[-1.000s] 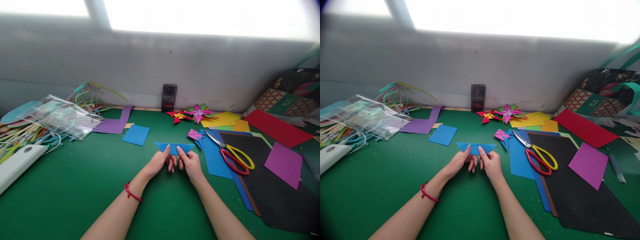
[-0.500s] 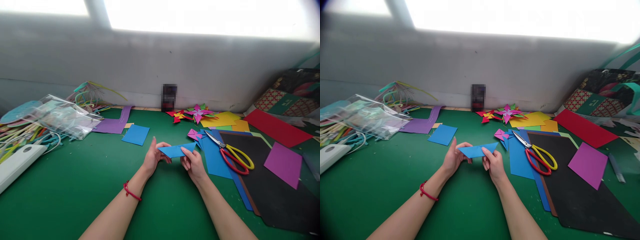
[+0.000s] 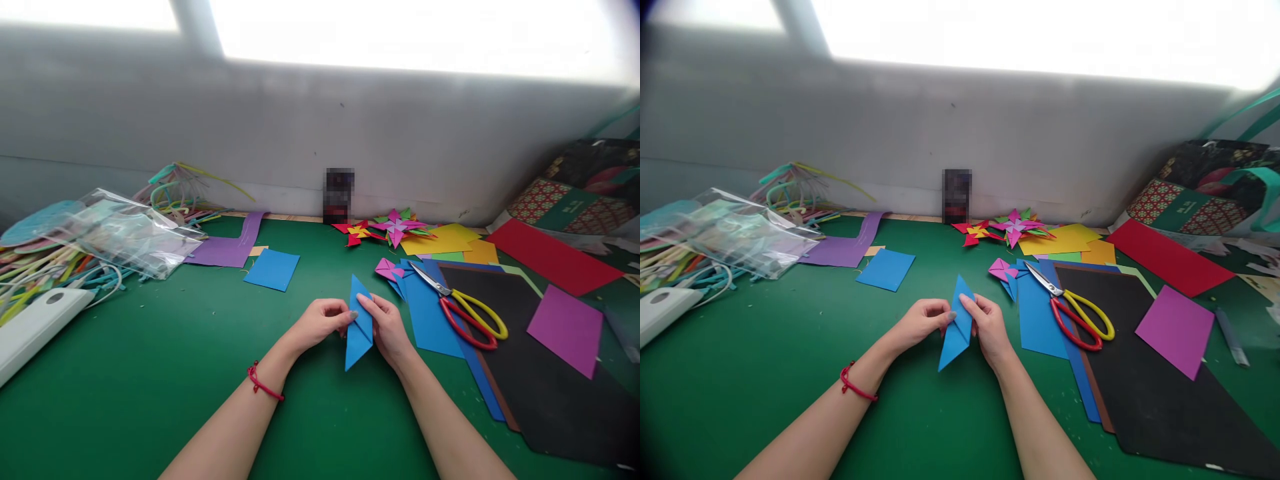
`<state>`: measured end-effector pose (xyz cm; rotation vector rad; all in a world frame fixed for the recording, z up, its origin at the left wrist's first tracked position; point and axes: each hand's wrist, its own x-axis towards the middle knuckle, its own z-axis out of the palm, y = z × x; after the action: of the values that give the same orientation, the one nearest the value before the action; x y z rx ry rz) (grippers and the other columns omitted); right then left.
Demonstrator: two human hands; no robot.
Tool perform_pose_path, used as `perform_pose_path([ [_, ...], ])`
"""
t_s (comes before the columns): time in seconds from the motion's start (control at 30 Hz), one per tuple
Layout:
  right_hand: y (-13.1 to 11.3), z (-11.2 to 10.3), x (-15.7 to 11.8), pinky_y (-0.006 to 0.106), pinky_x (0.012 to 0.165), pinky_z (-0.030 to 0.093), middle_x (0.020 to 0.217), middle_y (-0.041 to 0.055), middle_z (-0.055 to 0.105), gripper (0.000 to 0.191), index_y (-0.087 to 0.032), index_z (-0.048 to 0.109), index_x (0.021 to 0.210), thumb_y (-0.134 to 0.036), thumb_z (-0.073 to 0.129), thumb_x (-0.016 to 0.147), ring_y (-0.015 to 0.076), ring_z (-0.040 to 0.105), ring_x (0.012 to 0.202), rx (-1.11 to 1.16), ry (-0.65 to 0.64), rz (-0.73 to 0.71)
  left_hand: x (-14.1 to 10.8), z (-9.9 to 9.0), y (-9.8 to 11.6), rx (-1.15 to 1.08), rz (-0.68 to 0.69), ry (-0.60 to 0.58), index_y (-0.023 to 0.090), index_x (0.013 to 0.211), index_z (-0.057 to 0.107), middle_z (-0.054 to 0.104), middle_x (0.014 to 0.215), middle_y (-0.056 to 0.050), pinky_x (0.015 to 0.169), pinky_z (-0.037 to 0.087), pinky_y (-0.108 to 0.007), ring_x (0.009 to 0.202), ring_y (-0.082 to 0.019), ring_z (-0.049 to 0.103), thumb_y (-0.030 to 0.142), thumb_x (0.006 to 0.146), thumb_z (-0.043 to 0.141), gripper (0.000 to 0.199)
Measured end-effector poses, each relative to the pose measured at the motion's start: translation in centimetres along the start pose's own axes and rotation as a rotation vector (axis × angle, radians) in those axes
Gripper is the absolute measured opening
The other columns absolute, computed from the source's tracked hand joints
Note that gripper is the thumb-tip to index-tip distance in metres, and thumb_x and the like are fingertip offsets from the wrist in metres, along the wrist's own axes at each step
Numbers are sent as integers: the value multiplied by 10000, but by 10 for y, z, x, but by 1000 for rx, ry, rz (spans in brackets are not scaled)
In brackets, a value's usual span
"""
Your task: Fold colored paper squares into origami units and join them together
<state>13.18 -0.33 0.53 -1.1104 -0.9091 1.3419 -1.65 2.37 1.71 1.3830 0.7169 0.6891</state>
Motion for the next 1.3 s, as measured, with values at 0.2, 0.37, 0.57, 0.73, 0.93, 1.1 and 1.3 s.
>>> perform_pose_path([
  [0.2, 6, 0, 1, 204, 377, 283, 474, -63, 369, 341, -179, 438, 557, -434, 547, 755, 69, 327, 401, -37, -12, -27, 0, -1, -2, 13, -6, -46, 133, 603, 501, 508, 557, 7, 565, 368, -217, 556, -101, 470, 398, 754, 533, 306],
  [0.37, 2, 1, -1, 212, 433, 295, 532, -32, 422, 318, -160, 502, 582, -398, 508, 793, 83, 362, 476, -151, -53, -84, 0, -3, -4, -32, -18, -64, 127, 628, 512, 522, 562, 1, 567, 377, -220, 553, -104, 483, 391, 763, 526, 297],
  [0.57, -3, 1, -3, 219, 431, 243, 494, -46, 342, 368, -159, 434, 503, -352, 501, 809, 72, 291, 463, -219, -77, -130, 0, -6, -3, -40, -23, -106, 123, 592, 511, 533, 546, -7, 580, 386, -225, 552, -107, 490, 352, 760, 543, 285],
  [0.73, -1, 1, -4, 222, 438, 299, 494, -35, 426, 346, -163, 492, 561, -384, 467, 826, 83, 360, 450, -157, -121, -66, 0, -7, -3, -69, -25, -104, 119, 606, 528, 525, 555, -2, 548, 374, -216, 528, -100, 484, 336, 750, 556, 261],
  [0.93, -1, 1, -3, 230, 446, 352, 501, -21, 492, 350, -165, 529, 595, -416, 454, 827, 104, 437, 452, -148, -148, -30, -1, -5, -1, -73, -27, -96, 124, 626, 531, 512, 570, 5, 541, 367, -218, 524, -99, 476, 360, 744, 553, 264],
  [1.1, -5, 4, -4, 209, 411, 335, 484, -31, 496, 351, -160, 532, 585, -400, 459, 831, 86, 422, 419, -211, -145, -86, 2, -5, -2, -60, 20, 40, 132, 606, 505, 492, 525, 15, 541, 357, -212, 511, -93, 462, 379, 763, 527, 293],
  [1.3, -8, 6, -5, 200, 376, 341, 436, -45, 488, 351, -169, 501, 545, -383, 482, 822, 84, 436, 365, -263, -171, -90, 3, -3, -3, -46, 32, 135, 140, 625, 505, 506, 547, 17, 556, 379, -216, 533, -99, 481, 407, 775, 500, 306],
])
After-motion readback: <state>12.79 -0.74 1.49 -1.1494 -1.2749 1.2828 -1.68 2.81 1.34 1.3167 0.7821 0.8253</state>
